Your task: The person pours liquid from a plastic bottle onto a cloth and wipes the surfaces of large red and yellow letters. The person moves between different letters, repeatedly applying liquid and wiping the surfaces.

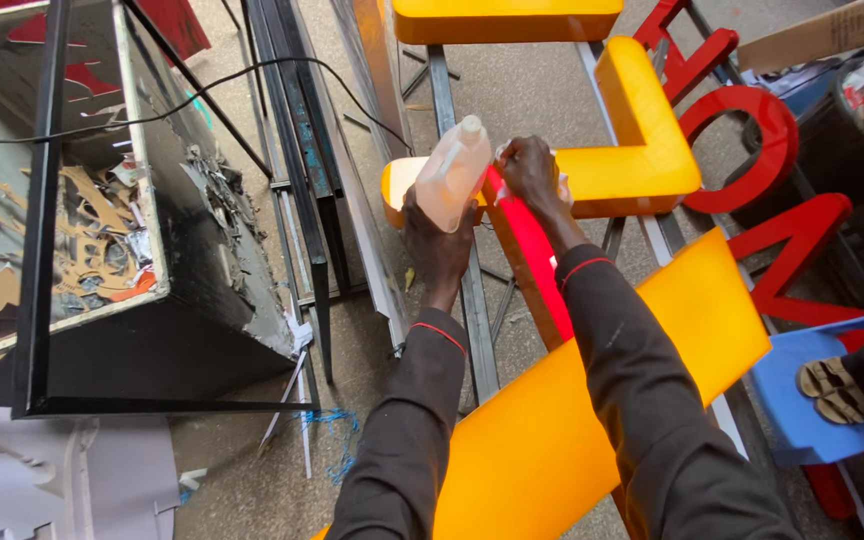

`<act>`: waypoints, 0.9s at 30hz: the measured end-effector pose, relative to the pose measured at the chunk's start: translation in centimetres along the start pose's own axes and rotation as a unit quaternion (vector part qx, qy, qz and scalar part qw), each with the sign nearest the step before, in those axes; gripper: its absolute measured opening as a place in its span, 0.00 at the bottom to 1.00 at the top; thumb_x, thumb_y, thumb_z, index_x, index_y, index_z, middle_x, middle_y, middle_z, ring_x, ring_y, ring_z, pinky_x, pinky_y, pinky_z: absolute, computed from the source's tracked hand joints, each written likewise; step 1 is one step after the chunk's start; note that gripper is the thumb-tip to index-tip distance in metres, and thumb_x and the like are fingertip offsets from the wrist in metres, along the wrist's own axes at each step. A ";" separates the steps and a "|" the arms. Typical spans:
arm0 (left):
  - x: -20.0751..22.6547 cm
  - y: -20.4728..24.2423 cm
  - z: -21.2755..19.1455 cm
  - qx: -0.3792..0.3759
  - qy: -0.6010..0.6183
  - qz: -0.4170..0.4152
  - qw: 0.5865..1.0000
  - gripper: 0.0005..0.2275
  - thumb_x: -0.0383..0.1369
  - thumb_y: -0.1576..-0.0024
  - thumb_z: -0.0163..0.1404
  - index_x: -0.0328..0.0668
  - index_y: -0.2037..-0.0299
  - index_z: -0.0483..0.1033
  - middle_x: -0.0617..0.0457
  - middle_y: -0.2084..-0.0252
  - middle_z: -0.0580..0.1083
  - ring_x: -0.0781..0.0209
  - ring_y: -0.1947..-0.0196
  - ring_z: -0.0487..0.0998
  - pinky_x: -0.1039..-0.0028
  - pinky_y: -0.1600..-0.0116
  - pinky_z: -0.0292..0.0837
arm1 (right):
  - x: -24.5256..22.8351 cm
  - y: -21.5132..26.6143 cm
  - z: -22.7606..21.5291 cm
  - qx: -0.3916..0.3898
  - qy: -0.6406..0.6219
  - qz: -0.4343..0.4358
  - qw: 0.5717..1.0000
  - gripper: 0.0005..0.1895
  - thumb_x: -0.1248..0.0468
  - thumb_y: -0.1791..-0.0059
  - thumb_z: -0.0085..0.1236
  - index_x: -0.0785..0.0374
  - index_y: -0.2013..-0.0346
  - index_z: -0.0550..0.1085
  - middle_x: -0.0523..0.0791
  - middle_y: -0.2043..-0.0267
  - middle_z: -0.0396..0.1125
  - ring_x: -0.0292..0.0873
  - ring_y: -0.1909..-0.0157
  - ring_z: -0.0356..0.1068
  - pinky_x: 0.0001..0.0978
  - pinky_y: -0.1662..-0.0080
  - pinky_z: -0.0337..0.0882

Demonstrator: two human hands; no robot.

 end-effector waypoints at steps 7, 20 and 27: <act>-1.1 0.3 0.8 -0.016 -0.012 -0.011 1.000 0.49 0.57 0.51 0.76 0.43 0.24 0.66 0.33 0.39 0.79 0.24 0.43 0.84 0.39 0.42 0.79 | 3.5 2.4 -1.2 -0.036 -0.004 0.044 0.998 0.11 0.58 0.51 0.65 0.48 0.56 0.88 0.51 0.53 0.79 0.66 0.42 0.79 0.68 0.40 0.79; -1.9 0.5 1.2 -0.027 0.006 -0.031 0.999 0.47 0.53 0.50 0.76 0.39 0.25 0.66 0.29 0.39 0.78 0.18 0.42 0.82 0.35 0.39 0.76 | -0.7 -2.5 0.9 -0.014 0.037 -0.021 0.999 0.07 0.56 0.49 0.64 0.47 0.59 0.85 0.51 0.53 0.76 0.65 0.39 0.77 0.67 0.40 0.79; -2.2 0.4 1.2 -0.041 0.020 -0.037 0.998 0.47 0.53 0.48 0.76 0.41 0.23 0.64 0.28 0.39 0.78 0.16 0.43 0.82 0.36 0.39 0.75 | 1.8 -1.2 0.7 -0.064 0.071 -0.013 0.995 0.08 0.56 0.53 0.65 0.49 0.63 0.87 0.51 0.54 0.80 0.64 0.42 0.80 0.64 0.40 0.80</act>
Point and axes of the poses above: each hand's wrist, its own y-axis away from the middle knuckle, its own z-axis out of the palm, x = y × z, the point moved 9 cm from there along -y, towards the middle knuckle
